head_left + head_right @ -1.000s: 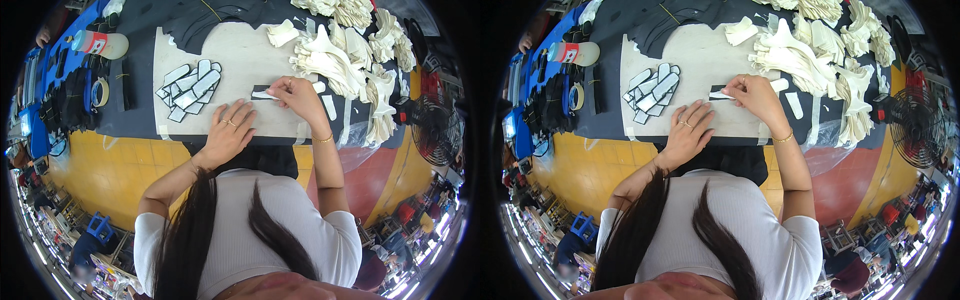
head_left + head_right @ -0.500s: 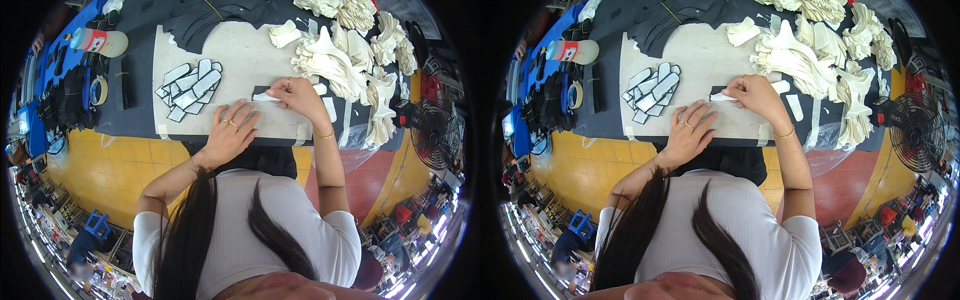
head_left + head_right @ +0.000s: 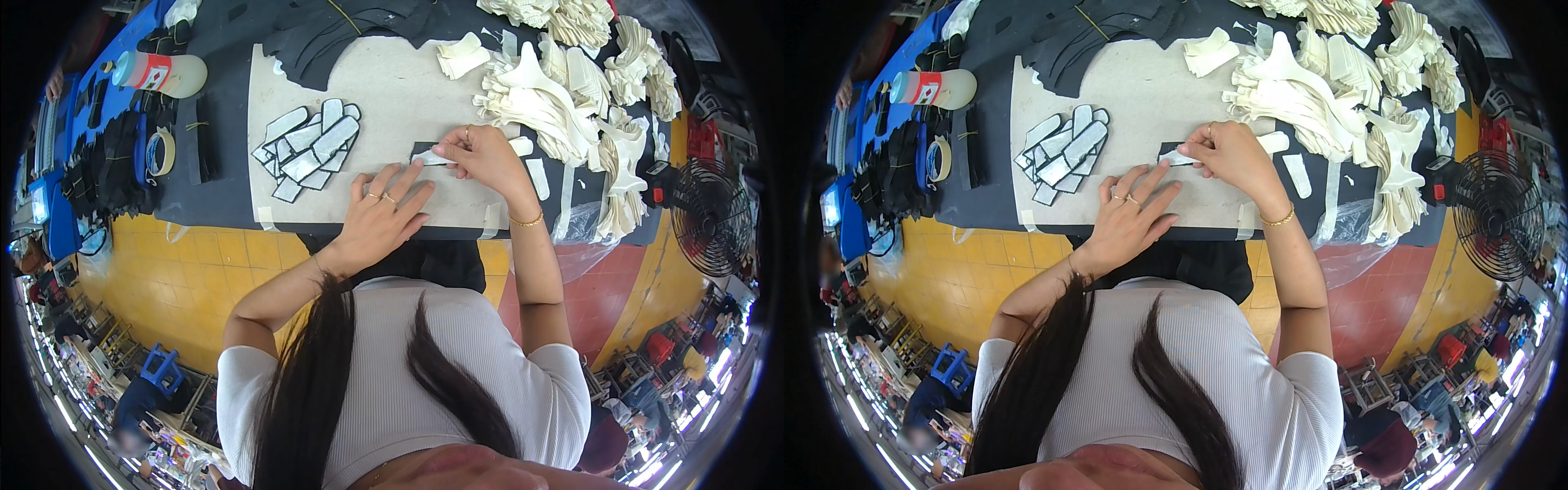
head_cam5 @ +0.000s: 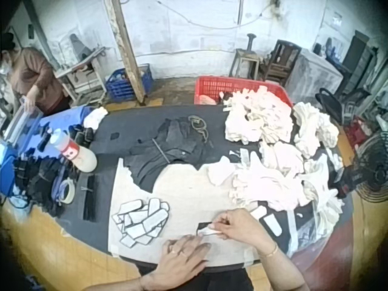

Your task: The person assembles gloves by hand at a workbench. They place white foam inserts into black glove shells, then fold and stack the finished gloves. The person also handles white gloves and foam pieces, organizing them on the table.

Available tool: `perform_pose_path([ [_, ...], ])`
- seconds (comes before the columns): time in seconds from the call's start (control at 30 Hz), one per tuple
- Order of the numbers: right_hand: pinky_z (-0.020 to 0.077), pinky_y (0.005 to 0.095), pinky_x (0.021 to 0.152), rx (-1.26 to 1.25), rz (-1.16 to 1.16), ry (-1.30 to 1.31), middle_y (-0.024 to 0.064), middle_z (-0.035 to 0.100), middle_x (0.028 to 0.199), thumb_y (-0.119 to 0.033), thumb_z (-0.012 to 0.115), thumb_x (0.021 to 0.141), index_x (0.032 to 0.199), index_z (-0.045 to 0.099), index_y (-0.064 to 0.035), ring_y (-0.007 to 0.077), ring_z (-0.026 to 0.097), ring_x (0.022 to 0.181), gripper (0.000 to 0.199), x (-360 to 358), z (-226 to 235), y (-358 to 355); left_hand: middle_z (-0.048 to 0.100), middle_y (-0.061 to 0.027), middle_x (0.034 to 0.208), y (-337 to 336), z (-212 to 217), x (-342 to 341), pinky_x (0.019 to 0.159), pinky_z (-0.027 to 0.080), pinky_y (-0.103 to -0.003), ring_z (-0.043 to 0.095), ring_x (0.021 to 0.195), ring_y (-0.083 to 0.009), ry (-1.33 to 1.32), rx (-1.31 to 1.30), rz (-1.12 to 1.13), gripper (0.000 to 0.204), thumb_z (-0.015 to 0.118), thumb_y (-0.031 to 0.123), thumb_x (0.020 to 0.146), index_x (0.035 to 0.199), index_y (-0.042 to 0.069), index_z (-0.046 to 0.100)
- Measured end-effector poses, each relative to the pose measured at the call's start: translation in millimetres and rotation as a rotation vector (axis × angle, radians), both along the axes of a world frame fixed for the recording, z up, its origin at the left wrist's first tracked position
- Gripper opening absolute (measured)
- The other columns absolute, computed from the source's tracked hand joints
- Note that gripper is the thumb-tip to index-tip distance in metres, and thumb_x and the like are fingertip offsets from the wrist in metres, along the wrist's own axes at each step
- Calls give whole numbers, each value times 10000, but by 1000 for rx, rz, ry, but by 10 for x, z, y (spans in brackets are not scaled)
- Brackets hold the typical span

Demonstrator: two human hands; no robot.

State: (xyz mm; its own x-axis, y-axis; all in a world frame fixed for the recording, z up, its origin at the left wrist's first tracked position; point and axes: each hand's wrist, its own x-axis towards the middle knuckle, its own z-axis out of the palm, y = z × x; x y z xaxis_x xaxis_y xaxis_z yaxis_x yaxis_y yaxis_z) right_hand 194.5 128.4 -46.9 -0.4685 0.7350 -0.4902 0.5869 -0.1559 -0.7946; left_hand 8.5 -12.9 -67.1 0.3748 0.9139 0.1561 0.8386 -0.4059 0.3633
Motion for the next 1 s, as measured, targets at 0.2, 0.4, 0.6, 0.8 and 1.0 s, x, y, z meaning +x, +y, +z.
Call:
perform_pose_path([
  [0.2,476,240,515,82,-16,-29,72,653,600,-218,708,900,889,717,17,110,635,513,235,-26,6,-54,460,-95,1453,43,25,57,991,306,-473,425,1251,-275,-1,-32,37,537,705,331,874,1333,104,542],
  [0.4,494,271,536,186,-24,-31,89,666,618,-180,687,897,853,693,5,143,644,512,190,-52,24,-117,477,-97,1375,133,-26,135,981,330,-441,437,1188,-283,15,-1,89,627,716,330,852,1359,25,510],
  [0.6,504,289,551,245,2,-43,101,674,644,-161,681,880,837,677,7,171,650,516,174,-53,38,-134,426,-93,1427,160,-58,145,963,341,-438,433,1155,-279,39,22,96,636,713,355,847,1353,19,526],
  [0.8,509,296,573,235,-4,-29,106,683,673,-160,700,863,883,682,3,183,662,555,165,-28,39,-154,442,-71,1447,177,-19,122,949,345,-436,437,1141,-272,99,26,84,618,717,377,840,1331,39,555],
  [1.0,498,255,581,290,-144,-36,58,671,741,-95,736,858,1091,648,-1,123,661,620,266,102,36,-298,461,-62,1443,158,-12,116,942,348,-441,438,1142,-280,126,62,97,609,724,390,834,1330,73,567],
])
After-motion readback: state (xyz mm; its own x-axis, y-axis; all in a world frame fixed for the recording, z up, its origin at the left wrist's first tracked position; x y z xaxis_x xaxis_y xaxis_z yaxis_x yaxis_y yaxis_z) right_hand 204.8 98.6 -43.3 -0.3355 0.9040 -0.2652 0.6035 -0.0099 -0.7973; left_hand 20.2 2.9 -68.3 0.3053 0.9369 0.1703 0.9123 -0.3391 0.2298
